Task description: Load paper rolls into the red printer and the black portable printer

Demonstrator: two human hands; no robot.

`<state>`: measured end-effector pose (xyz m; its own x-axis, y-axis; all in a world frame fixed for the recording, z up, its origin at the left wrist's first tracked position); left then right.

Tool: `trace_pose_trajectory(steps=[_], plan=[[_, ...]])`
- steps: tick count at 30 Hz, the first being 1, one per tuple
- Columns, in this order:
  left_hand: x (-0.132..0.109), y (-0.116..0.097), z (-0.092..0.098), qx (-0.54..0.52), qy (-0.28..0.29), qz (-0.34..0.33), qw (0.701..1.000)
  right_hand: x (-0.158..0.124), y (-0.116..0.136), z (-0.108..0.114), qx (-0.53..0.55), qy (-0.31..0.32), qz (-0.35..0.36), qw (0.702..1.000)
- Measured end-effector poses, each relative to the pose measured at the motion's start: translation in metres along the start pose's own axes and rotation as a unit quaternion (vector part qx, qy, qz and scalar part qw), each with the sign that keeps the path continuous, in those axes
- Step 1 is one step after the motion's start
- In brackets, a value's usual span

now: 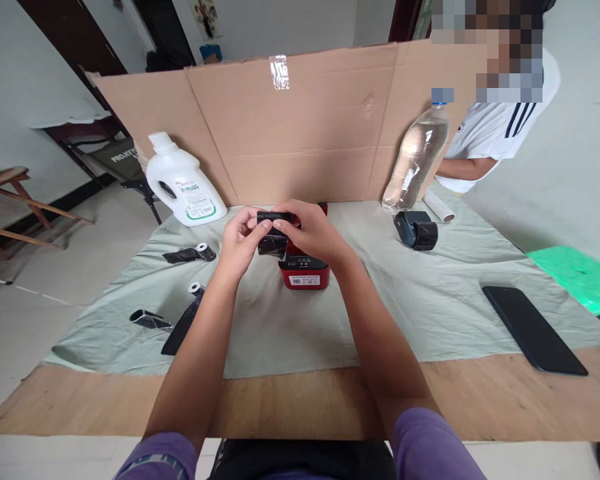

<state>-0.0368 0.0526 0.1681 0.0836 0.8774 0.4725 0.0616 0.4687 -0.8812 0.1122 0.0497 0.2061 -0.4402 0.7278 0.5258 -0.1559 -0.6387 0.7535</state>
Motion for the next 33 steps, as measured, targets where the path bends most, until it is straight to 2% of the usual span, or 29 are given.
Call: trace_pose_trajectory(steps=[3,6,15,23,28,33], plan=[[0.000,0.005,-0.001,-0.008,-0.014,0.011,1.000,-0.002,-0.010,0.005,0.051,0.028,-0.063,0.996],[0.000,0.007,-0.003,-0.026,-0.025,0.022,0.999,-0.004,-0.016,0.014,0.082,0.022,-0.097,0.992],[-0.001,0.014,-0.008,-0.039,-0.034,0.048,0.997,-0.005,-0.016,0.006,0.072,0.052,-0.077,0.993],[-0.003,0.014,-0.009,-0.028,-0.038,0.060,0.997,-0.004,-0.024,0.009,0.061,0.075,-0.043,0.994],[-0.004,0.015,-0.010,-0.015,-0.043,0.076,0.996,-0.006,-0.030,0.006,0.057,0.131,-0.064,0.988],[-0.004,0.011,-0.010,-0.007,-0.038,0.074,0.997,-0.010,-0.028,0.007,0.057,0.156,-0.086,0.982]])
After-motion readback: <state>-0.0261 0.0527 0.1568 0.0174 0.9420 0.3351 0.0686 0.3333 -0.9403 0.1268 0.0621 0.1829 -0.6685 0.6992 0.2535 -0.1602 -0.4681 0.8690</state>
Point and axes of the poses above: each hand's wrist, its own x-axis towards the middle knuckle, its own z-axis out of the back of the hand, y = z × x, the point moved 7 cm from there along x, towards the middle knuckle, and after that the axes turned 2 degrees about y, right-handed, at the moved point
